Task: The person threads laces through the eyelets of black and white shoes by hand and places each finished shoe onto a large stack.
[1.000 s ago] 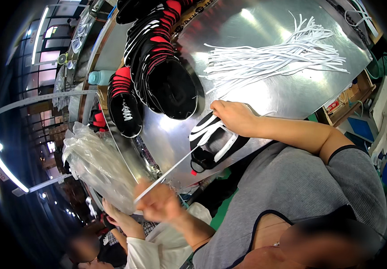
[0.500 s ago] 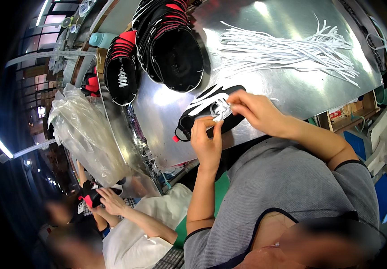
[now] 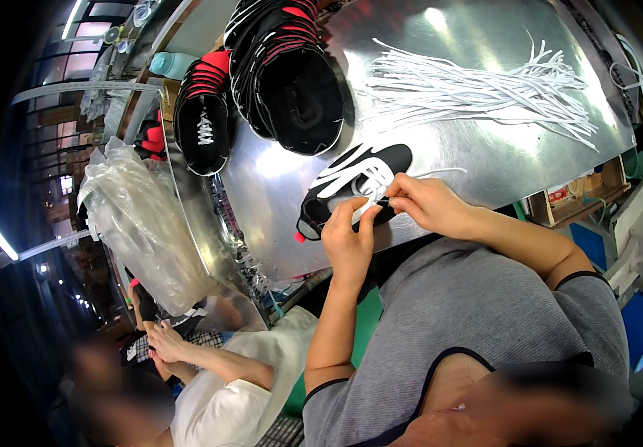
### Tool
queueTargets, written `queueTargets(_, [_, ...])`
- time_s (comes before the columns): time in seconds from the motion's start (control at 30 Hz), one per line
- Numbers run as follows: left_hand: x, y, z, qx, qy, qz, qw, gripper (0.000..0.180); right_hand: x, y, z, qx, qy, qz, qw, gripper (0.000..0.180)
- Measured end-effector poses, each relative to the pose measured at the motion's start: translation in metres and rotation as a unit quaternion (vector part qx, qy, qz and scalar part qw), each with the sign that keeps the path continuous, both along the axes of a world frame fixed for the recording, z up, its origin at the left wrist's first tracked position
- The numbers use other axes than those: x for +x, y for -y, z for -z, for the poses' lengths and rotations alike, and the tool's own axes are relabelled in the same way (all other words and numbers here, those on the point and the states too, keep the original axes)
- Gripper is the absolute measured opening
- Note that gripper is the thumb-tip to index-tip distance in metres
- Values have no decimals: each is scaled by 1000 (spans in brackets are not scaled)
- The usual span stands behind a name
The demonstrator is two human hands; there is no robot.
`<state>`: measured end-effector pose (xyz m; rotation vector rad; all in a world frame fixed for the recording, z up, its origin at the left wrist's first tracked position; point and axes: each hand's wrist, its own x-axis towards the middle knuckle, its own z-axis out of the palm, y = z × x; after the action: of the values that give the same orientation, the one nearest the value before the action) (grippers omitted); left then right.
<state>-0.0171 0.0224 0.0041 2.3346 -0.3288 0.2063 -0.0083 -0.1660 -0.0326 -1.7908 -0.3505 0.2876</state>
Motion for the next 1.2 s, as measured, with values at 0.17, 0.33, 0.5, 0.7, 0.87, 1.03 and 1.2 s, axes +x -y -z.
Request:
queueTargets(0.17, [-5, 5, 3, 30, 10, 18, 999, 17, 10, -19, -2, -25, -25, 6, 999, 26])
queueTargets(0.33, [-14, 4, 8, 47, 66, 18, 997, 18, 14, 39, -44, -131, -10, -72, 989, 20])
queueTargets(0.5, [-14, 0, 20, 64, 165, 95, 980, 23, 37, -1, -53, -61, 134, -136, 980, 14])
queueTargets(0.7, [-18, -4, 21, 68, 210, 132, 966, 27, 39, -1, -42, -209, 90, -193, 954, 18])
queueTargets(0.87, [-16, -4, 20, 54, 150, 135, 978, 28, 37, 5, -37, -28, 30, -89, 995, 22])
queueTargets(1.03, [-17, -8, 7, 39, 35, 134, 990, 37, 71, 21, -73, 255, 19, 50, 965, 23])
queueTargets(1.2, [-11, 3, -13, -143, -153, -10, 978, 66, 48, -11, -24, 99, -108, -31, 989, 11])
